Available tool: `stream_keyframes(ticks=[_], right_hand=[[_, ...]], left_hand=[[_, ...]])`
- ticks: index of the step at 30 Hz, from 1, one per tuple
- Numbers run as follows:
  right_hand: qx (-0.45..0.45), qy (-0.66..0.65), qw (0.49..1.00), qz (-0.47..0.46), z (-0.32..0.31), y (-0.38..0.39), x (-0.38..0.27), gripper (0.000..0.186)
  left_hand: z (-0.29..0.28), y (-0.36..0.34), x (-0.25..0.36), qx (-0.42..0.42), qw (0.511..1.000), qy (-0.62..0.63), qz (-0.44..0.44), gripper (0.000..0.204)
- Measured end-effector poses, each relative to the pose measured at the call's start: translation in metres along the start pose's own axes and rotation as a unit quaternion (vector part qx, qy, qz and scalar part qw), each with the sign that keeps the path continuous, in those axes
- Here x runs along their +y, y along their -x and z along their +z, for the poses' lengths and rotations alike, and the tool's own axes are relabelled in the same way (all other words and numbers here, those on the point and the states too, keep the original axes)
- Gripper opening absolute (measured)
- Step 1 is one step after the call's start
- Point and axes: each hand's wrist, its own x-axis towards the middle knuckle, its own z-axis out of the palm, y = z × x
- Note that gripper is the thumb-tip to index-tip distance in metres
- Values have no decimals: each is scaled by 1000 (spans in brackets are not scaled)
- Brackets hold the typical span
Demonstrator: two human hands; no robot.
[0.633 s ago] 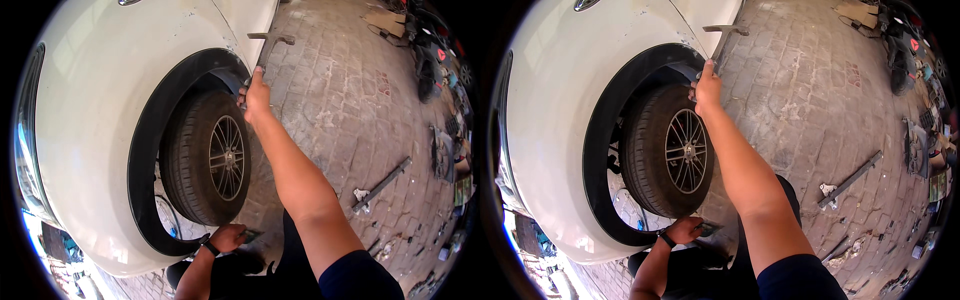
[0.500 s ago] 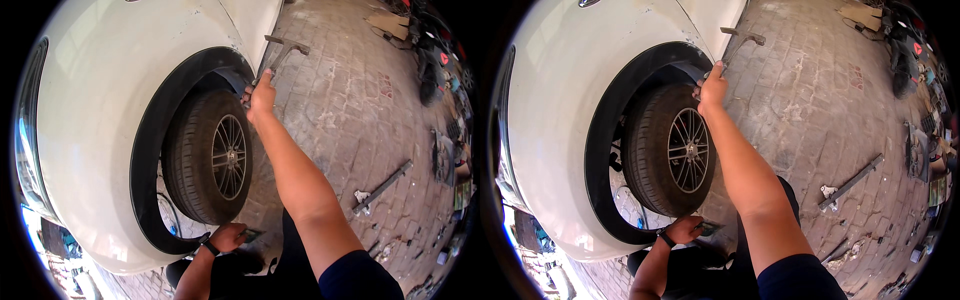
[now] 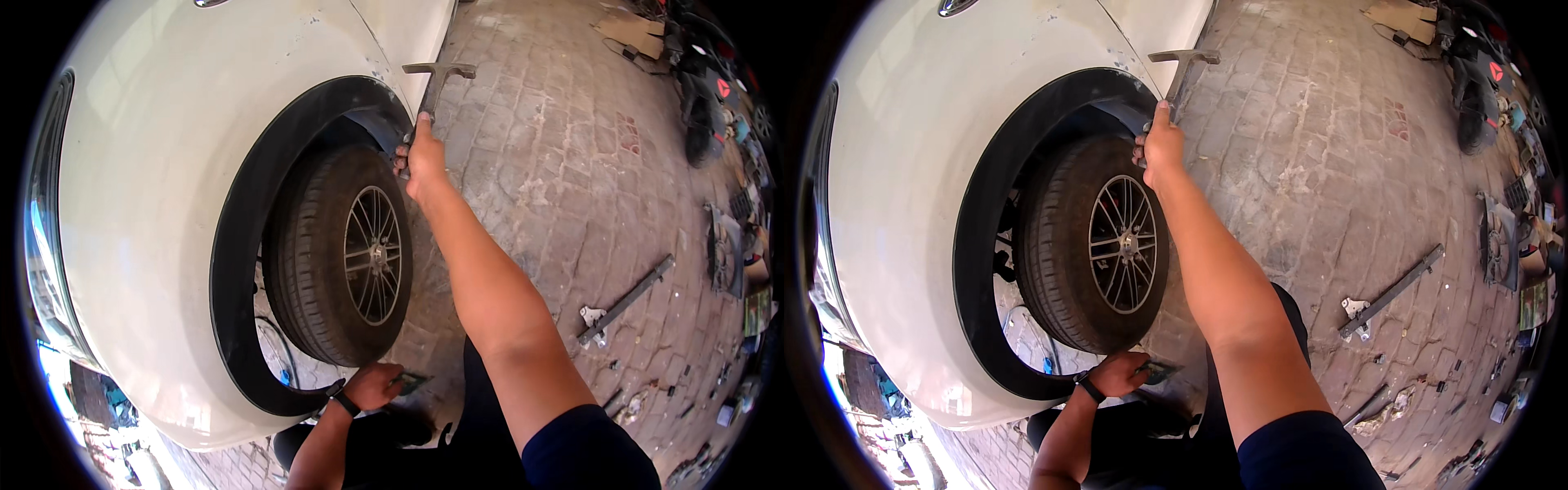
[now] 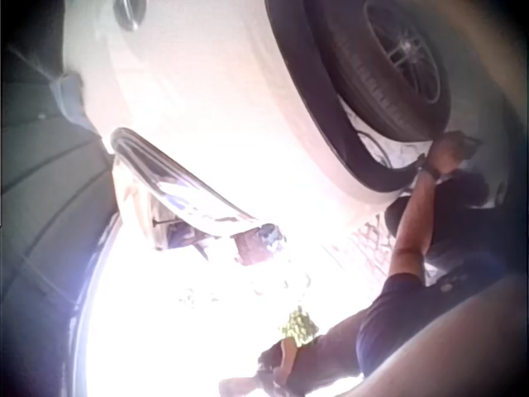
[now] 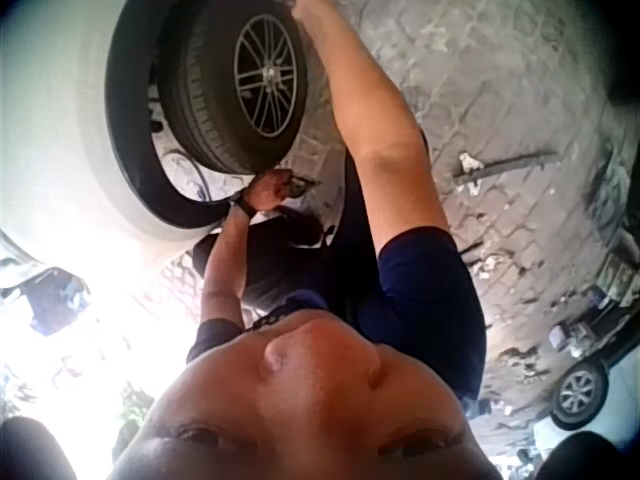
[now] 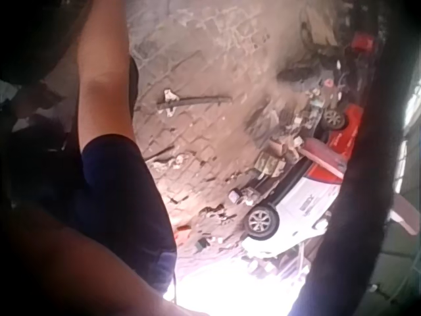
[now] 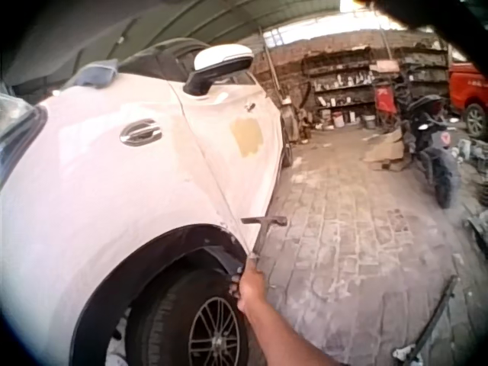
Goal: The person applies a filler compound to the front bumper of a white car using a putty knife, then uses a hammer to tap the front wheel arch area. The person also handles a red plastic container and a hammer during the process.
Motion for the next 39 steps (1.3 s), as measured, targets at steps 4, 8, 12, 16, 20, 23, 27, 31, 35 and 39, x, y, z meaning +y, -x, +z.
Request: stream_keyframes(ticks=[4, 8, 12, 16, 20, 23, 27, 31, 35, 39], right_hand=[[46, -79, 996, -13, 8, 9, 6, 58], [19, -35, 999, 12, -3, 3, 3, 59], [82, -127, 987, -47, 3, 15, 1, 60], [6, -16, 1000, -6, 7, 26, 11, 62], [14, -27, 999, -37, 5, 27, 5, 61], [70, -110, 989, -66, 11, 31, 11, 60], [27, -13, 998, -47, 14, 43, 19, 59], [8, -61, 998, -22, 10, 42, 5, 59], [18, -77, 996, -43, 15, 44, 10, 59], [-4, -4, 1000, -12, 12, 46, -1, 59]], left_hand=[[-1, -3, 4, 12, 1000, 7, 4, 22], [-2, -2, 3, -10, 1000, 11, -2, 22], [2, -1, 1, 0, 1000, 2, -7, 24], [4, -2, 2, 21, 1000, 7, 5, 25], [6, -2, -6, 6, 1000, -4, 13, 26], [5, -2, -4, -4, 1000, -4, 3, 26], [5, -2, -2, 3, 1000, 1, 11, 24], [9, 0, -4, 6, 1000, 4, 17, 24], [7, -3, -3, 17, 1000, 2, 22, 24], [10, 1, -5, 12, 1000, 6, 12, 25]])
